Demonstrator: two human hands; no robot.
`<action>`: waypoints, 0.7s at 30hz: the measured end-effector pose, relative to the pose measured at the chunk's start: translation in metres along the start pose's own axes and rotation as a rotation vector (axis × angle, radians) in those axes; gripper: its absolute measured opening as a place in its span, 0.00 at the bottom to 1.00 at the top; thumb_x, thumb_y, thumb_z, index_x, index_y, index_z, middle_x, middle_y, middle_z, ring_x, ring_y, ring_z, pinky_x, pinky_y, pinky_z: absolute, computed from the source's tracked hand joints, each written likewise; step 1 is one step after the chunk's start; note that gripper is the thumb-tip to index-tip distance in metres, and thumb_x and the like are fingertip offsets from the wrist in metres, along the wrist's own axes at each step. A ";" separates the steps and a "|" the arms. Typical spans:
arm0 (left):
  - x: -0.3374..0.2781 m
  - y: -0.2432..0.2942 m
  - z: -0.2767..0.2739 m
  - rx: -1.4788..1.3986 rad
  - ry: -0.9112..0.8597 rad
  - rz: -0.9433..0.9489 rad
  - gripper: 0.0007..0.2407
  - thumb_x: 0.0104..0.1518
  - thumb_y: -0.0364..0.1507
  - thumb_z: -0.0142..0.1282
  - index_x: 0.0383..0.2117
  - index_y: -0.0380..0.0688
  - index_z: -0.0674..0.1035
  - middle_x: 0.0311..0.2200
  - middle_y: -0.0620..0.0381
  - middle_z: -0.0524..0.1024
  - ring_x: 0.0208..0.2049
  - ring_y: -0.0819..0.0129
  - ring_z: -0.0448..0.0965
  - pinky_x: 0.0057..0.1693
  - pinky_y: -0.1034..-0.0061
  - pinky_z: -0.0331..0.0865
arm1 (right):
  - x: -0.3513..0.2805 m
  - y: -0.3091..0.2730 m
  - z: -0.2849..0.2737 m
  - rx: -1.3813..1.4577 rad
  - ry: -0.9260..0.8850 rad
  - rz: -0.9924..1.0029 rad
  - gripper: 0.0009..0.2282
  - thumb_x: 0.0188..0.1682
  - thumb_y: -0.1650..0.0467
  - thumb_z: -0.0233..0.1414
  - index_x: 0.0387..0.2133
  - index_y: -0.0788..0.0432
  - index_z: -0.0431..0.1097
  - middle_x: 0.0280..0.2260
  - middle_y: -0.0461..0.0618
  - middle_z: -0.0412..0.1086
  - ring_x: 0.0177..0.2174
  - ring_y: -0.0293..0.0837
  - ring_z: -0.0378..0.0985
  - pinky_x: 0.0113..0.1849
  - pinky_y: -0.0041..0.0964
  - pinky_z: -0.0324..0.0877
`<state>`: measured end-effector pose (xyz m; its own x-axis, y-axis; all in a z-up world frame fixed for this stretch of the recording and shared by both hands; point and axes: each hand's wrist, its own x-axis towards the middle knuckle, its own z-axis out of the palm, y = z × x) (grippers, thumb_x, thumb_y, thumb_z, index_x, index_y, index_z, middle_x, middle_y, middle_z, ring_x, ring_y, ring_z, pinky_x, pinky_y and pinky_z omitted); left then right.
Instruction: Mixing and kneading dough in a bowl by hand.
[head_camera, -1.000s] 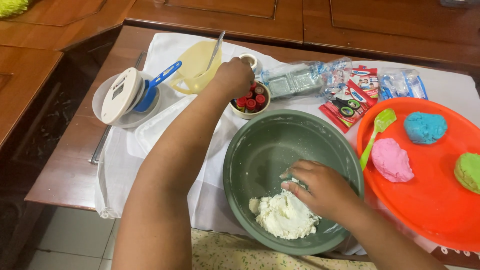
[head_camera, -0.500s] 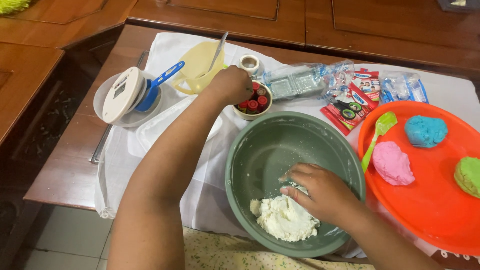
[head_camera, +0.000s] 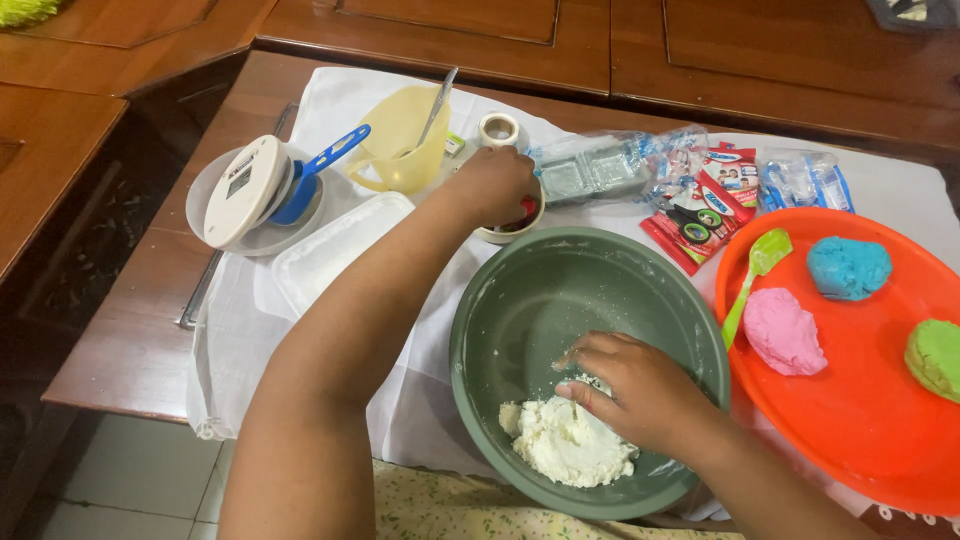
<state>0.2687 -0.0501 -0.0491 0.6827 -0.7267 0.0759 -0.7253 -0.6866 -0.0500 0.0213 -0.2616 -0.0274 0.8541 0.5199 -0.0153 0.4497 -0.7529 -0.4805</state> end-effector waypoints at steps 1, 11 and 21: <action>0.002 -0.001 0.005 -0.001 0.001 0.001 0.07 0.53 0.34 0.61 0.34 0.50 0.87 0.38 0.54 0.81 0.42 0.55 0.77 0.52 0.60 0.70 | 0.000 0.000 0.000 -0.001 0.000 0.001 0.12 0.48 0.61 0.55 0.38 0.53 0.77 0.41 0.43 0.76 0.41 0.47 0.79 0.42 0.42 0.72; 0.008 -0.003 -0.003 -0.021 0.012 -0.019 0.10 0.54 0.35 0.60 0.34 0.43 0.85 0.40 0.49 0.80 0.44 0.51 0.75 0.54 0.56 0.64 | 0.002 -0.006 -0.004 0.025 0.008 -0.028 0.11 0.48 0.62 0.56 0.37 0.54 0.77 0.42 0.43 0.77 0.40 0.48 0.79 0.41 0.42 0.72; 0.005 -0.019 -0.008 -0.174 0.124 -0.122 0.12 0.52 0.39 0.60 0.32 0.43 0.84 0.37 0.51 0.79 0.46 0.50 0.72 0.51 0.56 0.65 | 0.000 -0.006 -0.002 0.023 -0.006 -0.039 0.12 0.48 0.61 0.55 0.39 0.54 0.77 0.43 0.44 0.76 0.41 0.48 0.79 0.42 0.43 0.72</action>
<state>0.2852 -0.0407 -0.0393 0.7581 -0.6229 0.1933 -0.6495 -0.7477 0.1381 0.0194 -0.2575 -0.0221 0.8347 0.5507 -0.0011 0.4762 -0.7228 -0.5009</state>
